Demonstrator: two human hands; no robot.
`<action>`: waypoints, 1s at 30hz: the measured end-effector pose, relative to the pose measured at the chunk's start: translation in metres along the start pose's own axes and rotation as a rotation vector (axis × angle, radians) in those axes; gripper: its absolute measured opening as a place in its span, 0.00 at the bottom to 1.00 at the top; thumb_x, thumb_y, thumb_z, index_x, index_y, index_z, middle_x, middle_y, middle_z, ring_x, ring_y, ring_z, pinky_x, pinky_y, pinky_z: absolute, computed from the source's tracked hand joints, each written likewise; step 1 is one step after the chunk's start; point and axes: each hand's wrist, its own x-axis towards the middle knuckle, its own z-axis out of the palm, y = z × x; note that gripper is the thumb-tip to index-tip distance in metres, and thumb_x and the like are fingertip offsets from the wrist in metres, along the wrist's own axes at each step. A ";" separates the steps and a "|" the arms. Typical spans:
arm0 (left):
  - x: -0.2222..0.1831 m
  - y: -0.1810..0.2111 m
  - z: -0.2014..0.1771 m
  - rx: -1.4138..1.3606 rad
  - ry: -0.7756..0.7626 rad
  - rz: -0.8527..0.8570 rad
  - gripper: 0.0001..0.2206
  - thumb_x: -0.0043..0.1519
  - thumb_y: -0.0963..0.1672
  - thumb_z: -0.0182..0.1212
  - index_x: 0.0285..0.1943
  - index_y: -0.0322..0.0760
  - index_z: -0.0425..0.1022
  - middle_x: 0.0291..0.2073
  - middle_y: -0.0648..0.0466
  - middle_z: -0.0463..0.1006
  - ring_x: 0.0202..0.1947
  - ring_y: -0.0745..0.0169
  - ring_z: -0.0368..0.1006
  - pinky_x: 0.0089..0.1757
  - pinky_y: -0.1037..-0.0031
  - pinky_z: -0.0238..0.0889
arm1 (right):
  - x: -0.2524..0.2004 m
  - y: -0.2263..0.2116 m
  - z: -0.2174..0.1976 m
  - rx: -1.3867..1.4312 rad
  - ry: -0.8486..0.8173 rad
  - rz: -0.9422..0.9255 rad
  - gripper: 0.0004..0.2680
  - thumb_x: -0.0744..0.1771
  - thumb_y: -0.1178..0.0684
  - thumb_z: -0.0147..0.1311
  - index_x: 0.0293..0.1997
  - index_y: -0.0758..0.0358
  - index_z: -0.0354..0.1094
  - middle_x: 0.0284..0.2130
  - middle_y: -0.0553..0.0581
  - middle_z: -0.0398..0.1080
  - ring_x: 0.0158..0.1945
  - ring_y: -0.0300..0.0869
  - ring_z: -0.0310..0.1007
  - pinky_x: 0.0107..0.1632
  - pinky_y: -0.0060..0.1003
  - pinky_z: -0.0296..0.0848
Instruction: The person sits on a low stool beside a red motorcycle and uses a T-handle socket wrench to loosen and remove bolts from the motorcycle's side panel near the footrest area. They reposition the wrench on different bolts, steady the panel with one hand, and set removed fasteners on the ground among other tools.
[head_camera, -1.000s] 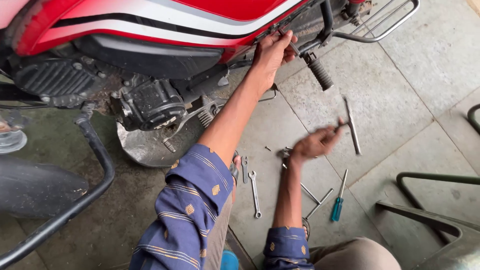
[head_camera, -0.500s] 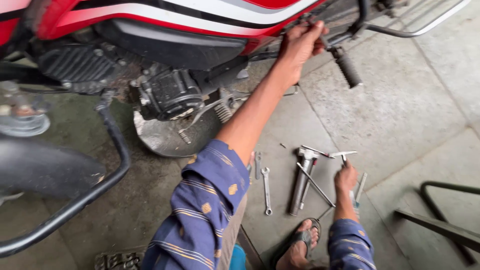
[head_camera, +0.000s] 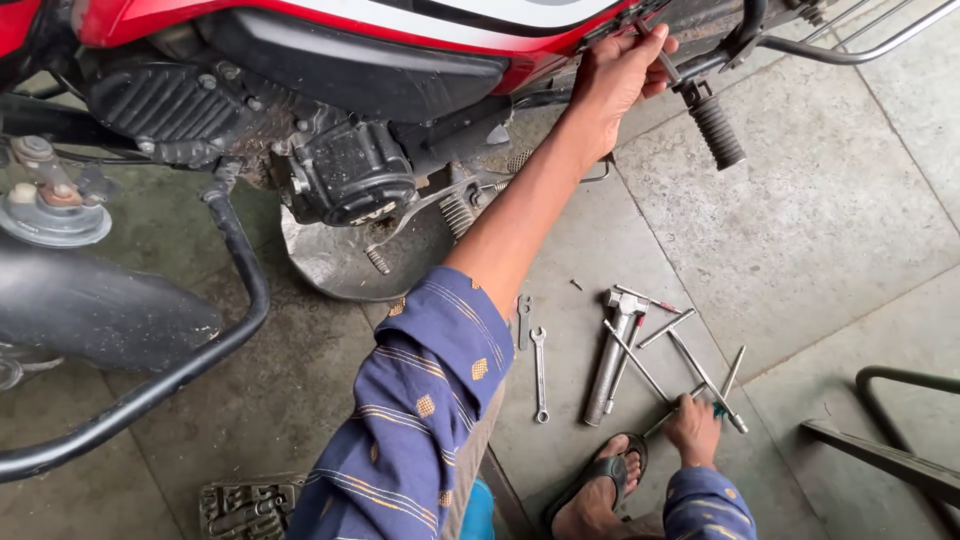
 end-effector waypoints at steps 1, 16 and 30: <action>0.000 0.001 0.000 0.000 0.000 0.001 0.15 0.66 0.49 0.60 0.40 0.33 0.84 0.27 0.57 0.80 0.29 0.71 0.76 0.34 0.77 0.75 | 0.000 -0.003 -0.001 0.010 -0.005 -0.029 0.09 0.67 0.55 0.52 0.51 0.63 0.67 0.41 0.70 0.73 0.46 0.63 0.72 0.48 0.54 0.71; 0.005 -0.009 0.007 -0.045 0.024 -0.028 0.14 0.66 0.49 0.60 0.39 0.35 0.84 0.28 0.58 0.80 0.29 0.71 0.75 0.33 0.78 0.74 | 0.004 -0.012 -0.010 0.119 -0.094 -0.497 0.06 0.67 0.51 0.55 0.44 0.58 0.66 0.37 0.65 0.74 0.39 0.59 0.73 0.41 0.50 0.72; 0.002 0.004 0.011 -0.017 0.036 -0.026 0.14 0.67 0.49 0.59 0.37 0.35 0.83 0.27 0.59 0.80 0.28 0.72 0.75 0.33 0.79 0.73 | 0.063 0.146 0.149 0.601 -0.975 -0.056 0.09 0.58 0.59 0.59 0.39 0.66 0.74 0.25 0.56 0.74 0.24 0.46 0.73 0.24 0.46 0.72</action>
